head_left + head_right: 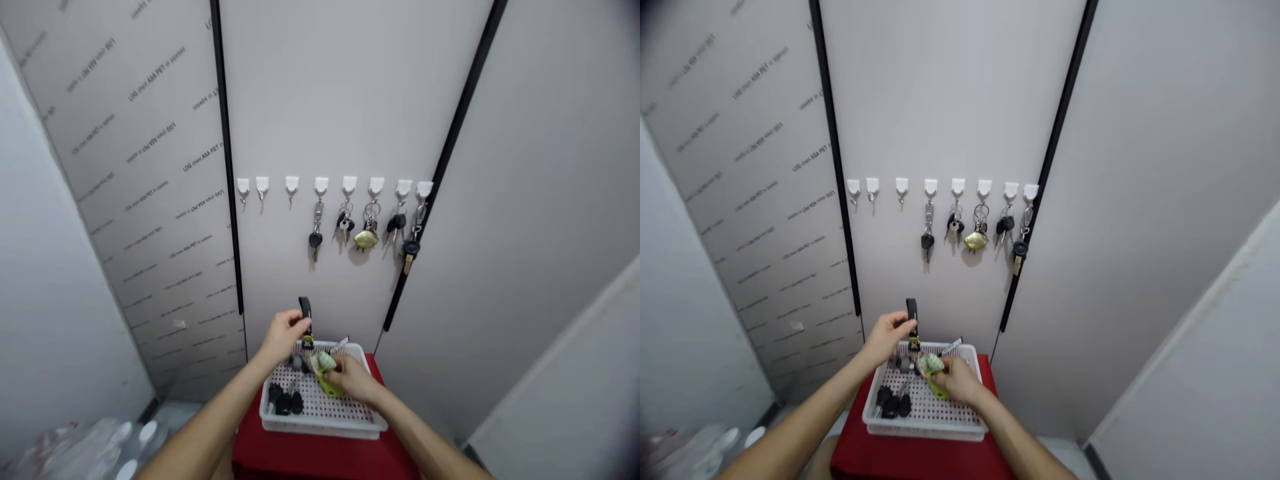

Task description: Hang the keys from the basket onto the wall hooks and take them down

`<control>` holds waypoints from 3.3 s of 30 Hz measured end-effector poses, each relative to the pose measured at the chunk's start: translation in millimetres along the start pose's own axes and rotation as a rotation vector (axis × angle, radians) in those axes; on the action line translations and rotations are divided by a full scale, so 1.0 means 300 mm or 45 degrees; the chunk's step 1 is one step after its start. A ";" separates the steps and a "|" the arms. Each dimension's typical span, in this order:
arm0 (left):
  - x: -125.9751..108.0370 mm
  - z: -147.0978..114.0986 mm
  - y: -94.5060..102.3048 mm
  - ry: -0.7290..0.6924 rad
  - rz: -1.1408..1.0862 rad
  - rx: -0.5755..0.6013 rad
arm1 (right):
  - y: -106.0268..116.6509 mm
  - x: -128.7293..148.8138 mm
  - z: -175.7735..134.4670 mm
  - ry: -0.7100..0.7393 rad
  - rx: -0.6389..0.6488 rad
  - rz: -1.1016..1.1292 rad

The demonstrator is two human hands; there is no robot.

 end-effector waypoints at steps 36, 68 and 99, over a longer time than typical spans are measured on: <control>-0.269 0.524 0.347 -0.140 0.457 -0.647 | 0.322 1.116 -0.033 0.795 -1.241 -0.746; 0.207 -0.137 -0.084 0.027 0.178 0.320 | 0.017 0.135 0.054 0.255 -0.101 -0.301; -0.247 0.442 0.526 -0.131 -0.041 -0.804 | 0.180 1.211 0.002 0.863 -1.086 -0.524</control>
Point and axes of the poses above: each hand's wrist, its own z-axis towards the middle knuckle, its own y-axis out of the back of the hand, x = y × z, the point moved 6 cm from there along z, towards the middle knuckle, and after that the axes turned 14 degrees about -y, right-handed, at the moved point
